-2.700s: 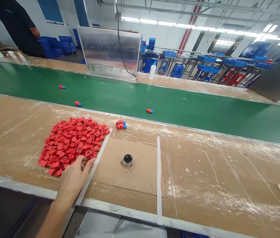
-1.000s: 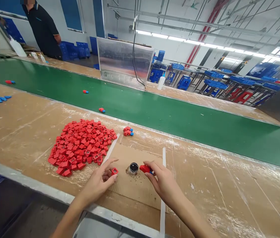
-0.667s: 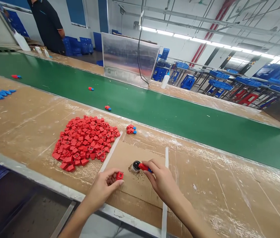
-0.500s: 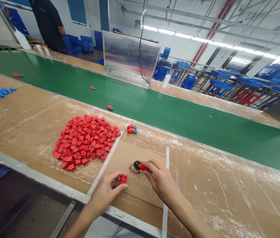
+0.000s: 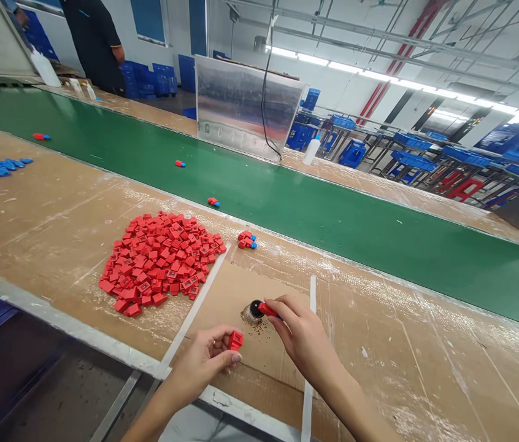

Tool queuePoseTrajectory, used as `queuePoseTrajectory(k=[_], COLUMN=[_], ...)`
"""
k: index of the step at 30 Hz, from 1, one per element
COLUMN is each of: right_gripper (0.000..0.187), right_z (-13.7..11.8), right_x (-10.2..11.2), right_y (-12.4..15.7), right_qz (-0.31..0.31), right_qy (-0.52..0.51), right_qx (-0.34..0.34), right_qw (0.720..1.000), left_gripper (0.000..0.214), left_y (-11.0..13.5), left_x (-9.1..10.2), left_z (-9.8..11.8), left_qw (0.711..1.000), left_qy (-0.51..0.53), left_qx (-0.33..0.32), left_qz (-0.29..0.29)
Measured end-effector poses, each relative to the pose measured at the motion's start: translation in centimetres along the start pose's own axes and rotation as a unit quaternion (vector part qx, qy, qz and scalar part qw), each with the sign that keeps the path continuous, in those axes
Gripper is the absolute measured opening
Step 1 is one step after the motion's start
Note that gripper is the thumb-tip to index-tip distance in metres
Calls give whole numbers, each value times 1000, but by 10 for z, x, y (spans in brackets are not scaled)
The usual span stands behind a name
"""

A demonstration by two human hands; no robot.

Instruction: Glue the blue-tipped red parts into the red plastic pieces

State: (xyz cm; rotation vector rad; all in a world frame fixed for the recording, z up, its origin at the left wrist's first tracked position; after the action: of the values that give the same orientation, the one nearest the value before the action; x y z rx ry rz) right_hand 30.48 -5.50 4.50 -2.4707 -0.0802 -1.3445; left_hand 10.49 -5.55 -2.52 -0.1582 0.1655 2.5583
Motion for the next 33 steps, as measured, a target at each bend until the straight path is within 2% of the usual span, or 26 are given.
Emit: queuePoseTrajectory(k=[3,6,10,15,25,33], right_gripper=[21,20,26,25,20,19], right_z=[-8,-20,-31,-31,-33,-47], right_x=[6,5,-8,-24,-31,-35], right_y=[1,7,20,30,36,36], right_qz=[16,5,-27,-54,-68,-94], right_qy=[-20,-75,-139,-167,-160,-124], right_qx=[-13,-29,-48,-70,-63,-38], right_qw=[1000,997,989,982,983,987], left_gripper=[20,24,25,29,27,17], left_y=[-2,-3,-4,-3,-1,3], left_x=[-1,0,1,2,1,5], left_z=[-3,-4,-1,1,-1,-2], left_qw=[999,996,993,992,993,991], left_qy=[46,75,100,107,86,25], left_qx=[16,18,13,13,16,38], left_qz=[-20,-34,-64,-72,-78,-123])
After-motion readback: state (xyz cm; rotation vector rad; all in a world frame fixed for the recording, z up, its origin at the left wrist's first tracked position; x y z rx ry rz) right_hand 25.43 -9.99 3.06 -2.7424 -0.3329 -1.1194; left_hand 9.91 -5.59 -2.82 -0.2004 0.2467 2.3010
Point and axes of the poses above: each hand's wrist, its own y-axis away from the middle knuckle, its own x-axis out of the back of the hand, z = x × y, the point moved 3 cm from there along -y, towards the middle knuckle, and after that the axes turned 8 degrees about -x, right-handed, at the moved point
